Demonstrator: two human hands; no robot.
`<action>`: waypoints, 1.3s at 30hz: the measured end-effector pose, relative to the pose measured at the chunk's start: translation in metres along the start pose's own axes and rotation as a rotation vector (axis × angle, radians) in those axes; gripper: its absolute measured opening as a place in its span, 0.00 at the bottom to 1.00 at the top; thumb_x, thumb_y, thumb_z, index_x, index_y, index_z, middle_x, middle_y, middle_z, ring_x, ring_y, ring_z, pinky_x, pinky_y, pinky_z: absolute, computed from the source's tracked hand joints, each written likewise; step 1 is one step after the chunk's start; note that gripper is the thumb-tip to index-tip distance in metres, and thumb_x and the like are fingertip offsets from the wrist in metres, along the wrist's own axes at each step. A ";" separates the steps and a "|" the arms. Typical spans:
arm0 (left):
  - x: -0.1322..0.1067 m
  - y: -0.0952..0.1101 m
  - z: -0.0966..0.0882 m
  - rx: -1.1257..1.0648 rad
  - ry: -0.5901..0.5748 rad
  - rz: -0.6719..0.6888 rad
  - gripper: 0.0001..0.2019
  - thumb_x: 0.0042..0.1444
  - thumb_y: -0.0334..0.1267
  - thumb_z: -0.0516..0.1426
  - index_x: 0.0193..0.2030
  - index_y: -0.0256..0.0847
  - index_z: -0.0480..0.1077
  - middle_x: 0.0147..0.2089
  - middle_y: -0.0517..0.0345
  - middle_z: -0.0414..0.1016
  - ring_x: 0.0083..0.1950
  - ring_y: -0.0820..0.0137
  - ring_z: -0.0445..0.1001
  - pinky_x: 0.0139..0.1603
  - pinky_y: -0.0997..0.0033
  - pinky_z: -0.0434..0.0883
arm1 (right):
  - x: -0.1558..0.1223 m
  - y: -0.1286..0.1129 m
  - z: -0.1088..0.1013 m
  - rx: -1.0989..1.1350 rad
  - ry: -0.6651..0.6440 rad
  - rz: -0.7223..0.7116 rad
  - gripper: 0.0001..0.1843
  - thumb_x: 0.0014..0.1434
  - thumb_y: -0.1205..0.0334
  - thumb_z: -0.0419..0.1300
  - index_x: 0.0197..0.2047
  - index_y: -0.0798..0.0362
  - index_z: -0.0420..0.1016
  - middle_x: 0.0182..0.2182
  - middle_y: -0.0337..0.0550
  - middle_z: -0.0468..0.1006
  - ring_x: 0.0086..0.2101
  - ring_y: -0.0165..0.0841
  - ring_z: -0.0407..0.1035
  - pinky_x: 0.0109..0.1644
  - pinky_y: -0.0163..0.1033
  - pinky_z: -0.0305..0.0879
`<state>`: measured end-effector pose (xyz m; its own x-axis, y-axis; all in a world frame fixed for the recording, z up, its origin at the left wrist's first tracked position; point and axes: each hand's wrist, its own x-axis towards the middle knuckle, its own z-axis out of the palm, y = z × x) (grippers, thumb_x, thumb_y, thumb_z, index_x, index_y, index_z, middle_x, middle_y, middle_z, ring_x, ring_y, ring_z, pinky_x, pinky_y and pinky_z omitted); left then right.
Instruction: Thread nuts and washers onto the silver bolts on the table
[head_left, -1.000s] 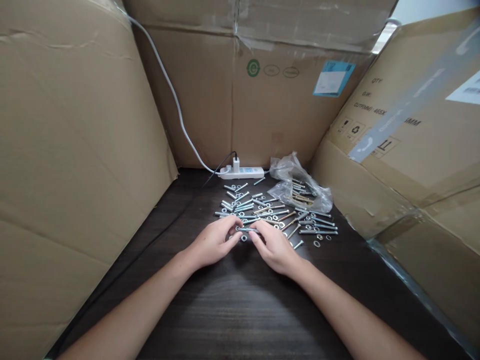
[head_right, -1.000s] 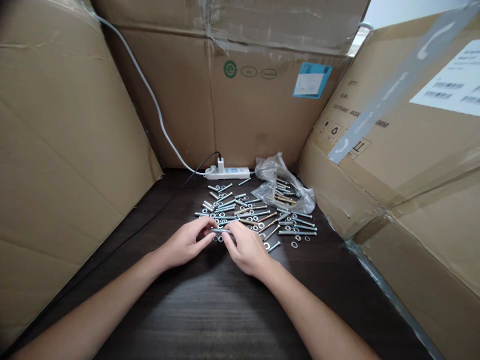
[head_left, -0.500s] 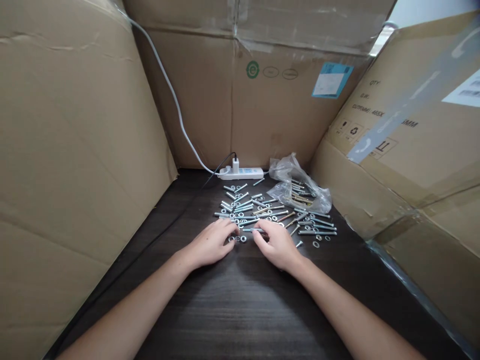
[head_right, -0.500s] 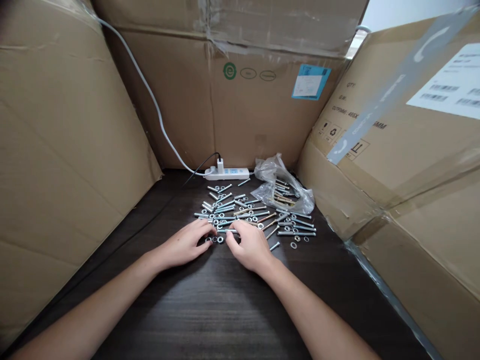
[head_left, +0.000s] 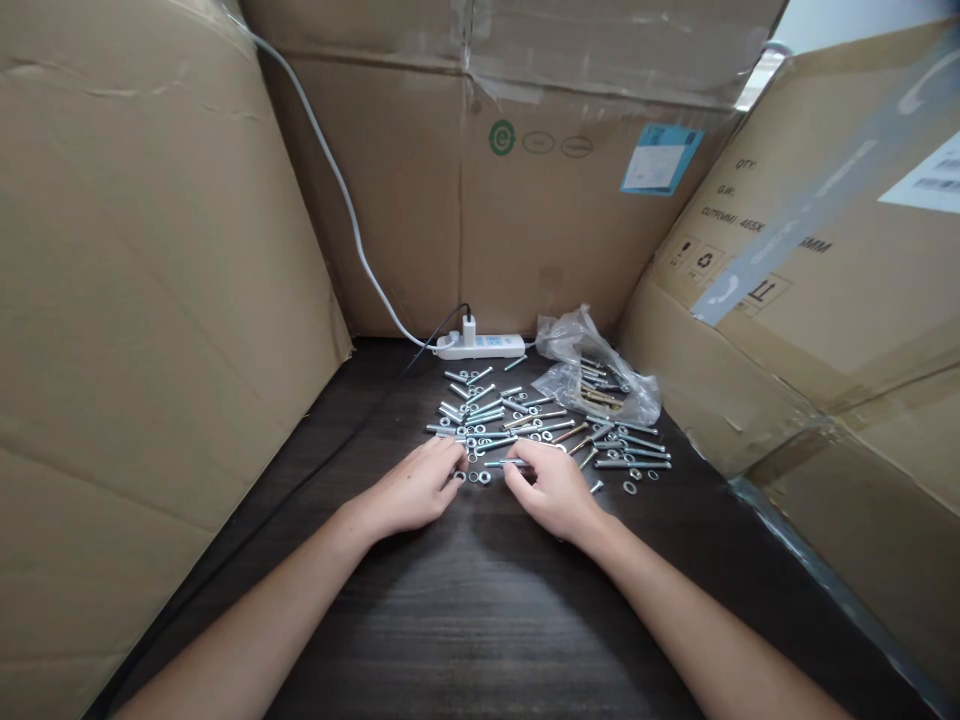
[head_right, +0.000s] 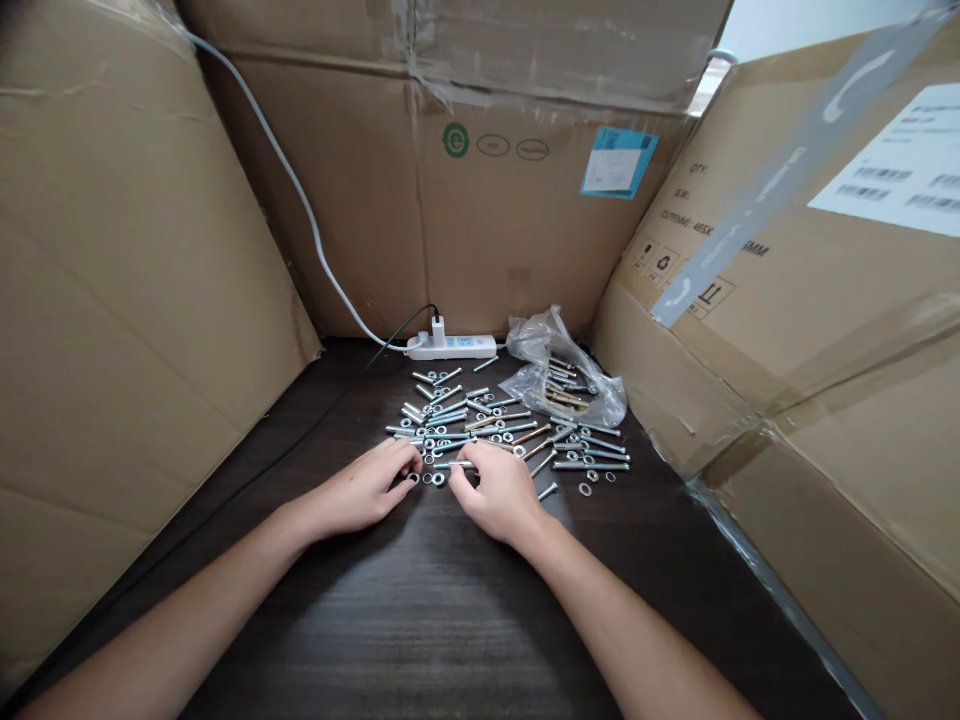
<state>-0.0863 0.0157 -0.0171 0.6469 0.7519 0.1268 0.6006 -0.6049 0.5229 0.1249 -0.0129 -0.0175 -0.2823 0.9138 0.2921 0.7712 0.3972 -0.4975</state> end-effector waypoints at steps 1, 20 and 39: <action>0.000 0.000 0.000 0.002 -0.002 -0.001 0.03 0.57 0.31 0.50 0.35 0.41 0.64 0.37 0.57 0.67 0.40 0.67 0.65 0.39 0.70 0.64 | 0.000 0.000 0.000 0.002 -0.003 0.001 0.08 0.59 0.62 0.52 0.29 0.52 0.67 0.27 0.38 0.72 0.29 0.30 0.65 0.33 0.33 0.57; 0.003 0.014 -0.002 -0.126 0.188 0.024 0.10 0.62 0.38 0.46 0.37 0.40 0.67 0.36 0.58 0.72 0.39 0.70 0.69 0.41 0.72 0.66 | -0.002 -0.005 0.002 0.098 -0.075 -0.014 0.10 0.62 0.59 0.49 0.33 0.52 0.67 0.25 0.37 0.71 0.25 0.28 0.64 0.30 0.31 0.56; 0.000 0.024 -0.004 -0.089 0.087 0.082 0.06 0.60 0.37 0.50 0.38 0.40 0.67 0.35 0.58 0.71 0.35 0.71 0.69 0.35 0.74 0.65 | -0.005 -0.006 0.002 0.260 -0.125 -0.062 0.12 0.62 0.56 0.51 0.45 0.49 0.70 0.37 0.39 0.77 0.35 0.31 0.71 0.38 0.33 0.65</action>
<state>-0.0738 0.0026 -0.0014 0.6464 0.7233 0.2429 0.5011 -0.6425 0.5798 0.1207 -0.0199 -0.0173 -0.4048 0.8842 0.2331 0.5828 0.4460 -0.6793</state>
